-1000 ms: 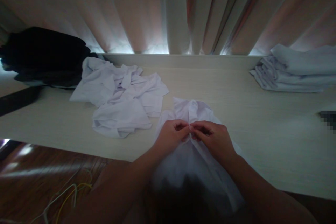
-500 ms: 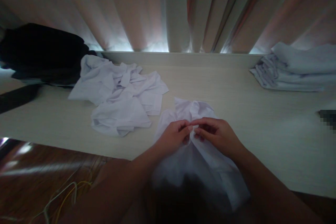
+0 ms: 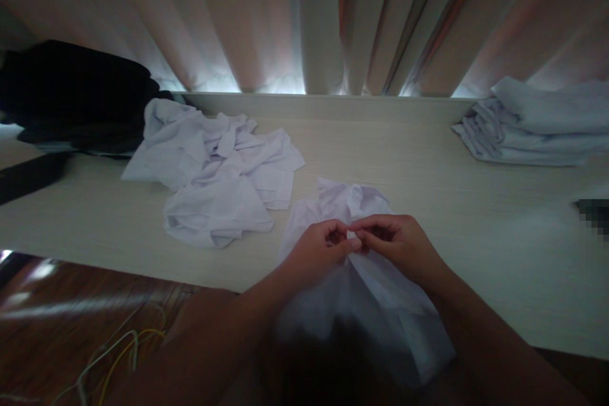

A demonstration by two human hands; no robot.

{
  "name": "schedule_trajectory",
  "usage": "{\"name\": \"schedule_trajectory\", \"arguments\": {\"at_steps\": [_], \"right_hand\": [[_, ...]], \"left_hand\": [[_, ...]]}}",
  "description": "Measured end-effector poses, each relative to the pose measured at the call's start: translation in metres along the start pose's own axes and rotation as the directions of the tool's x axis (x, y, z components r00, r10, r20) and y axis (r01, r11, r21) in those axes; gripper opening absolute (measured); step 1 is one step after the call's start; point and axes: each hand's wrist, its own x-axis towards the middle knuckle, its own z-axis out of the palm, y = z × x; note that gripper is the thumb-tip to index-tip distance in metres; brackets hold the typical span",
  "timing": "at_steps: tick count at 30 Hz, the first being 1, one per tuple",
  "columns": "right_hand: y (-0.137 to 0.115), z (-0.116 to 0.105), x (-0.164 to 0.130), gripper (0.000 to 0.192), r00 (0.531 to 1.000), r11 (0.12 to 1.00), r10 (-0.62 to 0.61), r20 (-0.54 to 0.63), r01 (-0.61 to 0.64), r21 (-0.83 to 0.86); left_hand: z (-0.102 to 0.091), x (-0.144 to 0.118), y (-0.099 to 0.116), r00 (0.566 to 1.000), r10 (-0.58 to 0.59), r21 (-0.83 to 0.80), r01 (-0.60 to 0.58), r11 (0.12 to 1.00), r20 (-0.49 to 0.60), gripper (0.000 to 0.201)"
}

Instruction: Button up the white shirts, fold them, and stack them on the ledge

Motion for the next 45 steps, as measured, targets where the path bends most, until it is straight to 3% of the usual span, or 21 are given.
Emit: {"name": "schedule_trajectory", "arguments": {"at_steps": [12,18,29,39,45], "right_hand": [[0.0005,-0.0021,-0.0004,0.022,1.0,1.0,0.014,0.011,-0.014,0.002],[-0.0019,-0.0026,-0.0011,0.022,0.999,0.999,0.003,0.045,-0.004,0.041],[-0.0049,-0.0025,-0.0006,0.021,0.999,0.99,0.033,0.042,-0.038,0.133],[-0.0048,-0.0033,-0.0021,0.022,0.999,0.989,0.017,0.035,-0.022,0.149],[-0.0038,-0.0027,-0.0015,0.019,0.996,0.965,0.042,0.083,-0.062,0.256]], "left_hand": [[0.0052,-0.0019,-0.0032,0.98,0.126,0.24,-0.086,0.967,-0.157,0.01],[0.0047,-0.0021,-0.0072,0.955,0.271,0.376,-0.21,0.903,-0.118,0.012],[0.0054,-0.0038,-0.0026,0.99,0.075,0.117,-0.062,0.991,-0.117,0.016],[0.0007,-0.003,-0.0005,0.985,0.149,0.169,-0.133,0.977,-0.088,0.016],[-0.0036,0.0002,-0.0052,0.981,0.184,0.172,-0.173,0.97,-0.053,0.012]]}}
